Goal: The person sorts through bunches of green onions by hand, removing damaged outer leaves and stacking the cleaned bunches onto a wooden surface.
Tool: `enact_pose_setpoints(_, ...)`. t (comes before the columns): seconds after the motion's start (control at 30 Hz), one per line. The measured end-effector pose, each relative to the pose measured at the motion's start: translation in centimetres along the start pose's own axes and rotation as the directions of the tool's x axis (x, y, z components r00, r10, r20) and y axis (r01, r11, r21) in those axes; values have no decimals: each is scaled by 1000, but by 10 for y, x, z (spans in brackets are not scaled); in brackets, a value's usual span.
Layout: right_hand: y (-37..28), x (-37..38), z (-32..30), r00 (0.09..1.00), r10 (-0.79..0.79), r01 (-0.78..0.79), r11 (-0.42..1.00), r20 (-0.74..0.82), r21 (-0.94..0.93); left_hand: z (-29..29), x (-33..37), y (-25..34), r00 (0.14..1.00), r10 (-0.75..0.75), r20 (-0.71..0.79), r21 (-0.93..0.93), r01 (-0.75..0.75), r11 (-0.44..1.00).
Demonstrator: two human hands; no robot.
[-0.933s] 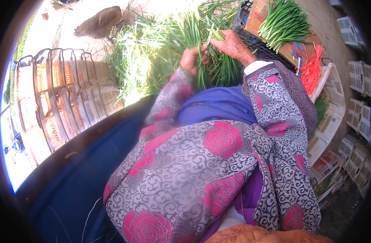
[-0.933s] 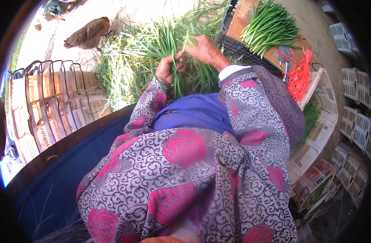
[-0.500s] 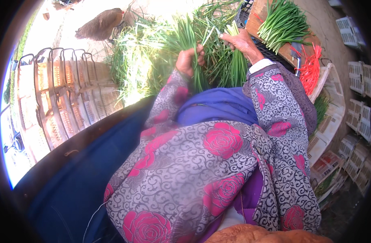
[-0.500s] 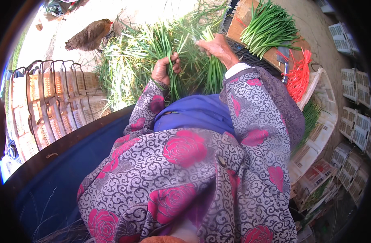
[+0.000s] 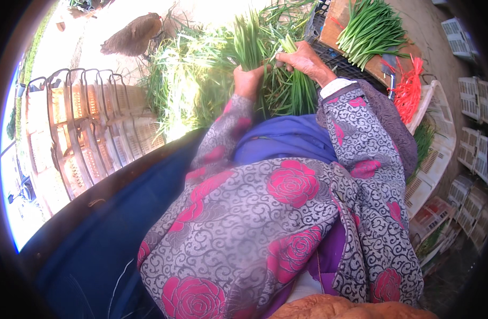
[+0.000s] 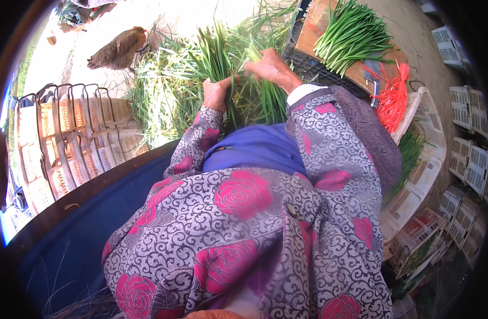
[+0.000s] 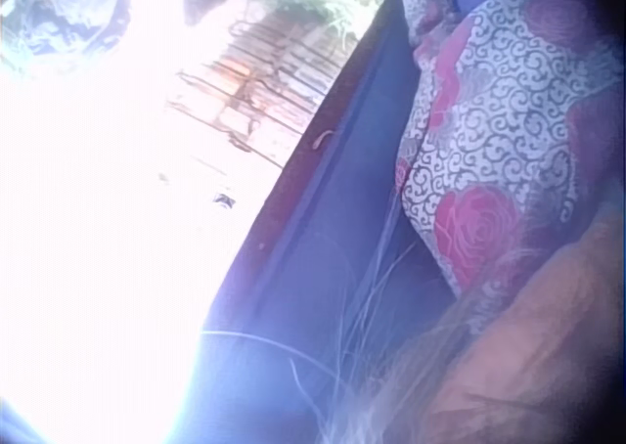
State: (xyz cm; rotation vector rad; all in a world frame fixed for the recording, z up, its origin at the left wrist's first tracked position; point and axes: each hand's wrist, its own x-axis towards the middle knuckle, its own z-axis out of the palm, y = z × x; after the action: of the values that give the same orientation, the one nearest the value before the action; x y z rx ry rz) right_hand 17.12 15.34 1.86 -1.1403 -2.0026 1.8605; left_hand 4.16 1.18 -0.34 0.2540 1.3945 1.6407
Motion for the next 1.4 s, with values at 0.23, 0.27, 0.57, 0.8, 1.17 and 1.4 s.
enact_pose_setpoints(0.23,-19,-4,-18,995,-16,-6,975,-96,-221,-15,-2,13,990,-128,67,-25,130,991)
enact_pose_setpoints(0.27,-14,-1,-26,986,-33,-12,965,-166,-262,-19,-1,14,986,-141,83,-51,146,988)
enact_pose_setpoints(0.57,-2,0,-20,999,-12,8,996,34,91,-35,4,13,948,-258,186,-170,290,942)
enact_pose_setpoints(0.8,-15,-17,4,992,-128,117,953,21,278,-29,-4,23,917,-310,250,-78,339,938)
enact_pose_setpoints(1.17,-39,-12,-22,956,-195,219,972,-218,88,-38,-9,28,771,-361,525,92,370,924)
enact_pose_setpoints(1.4,-41,-14,-5,981,-155,173,973,-120,155,-38,-9,18,849,-291,442,-196,408,892)
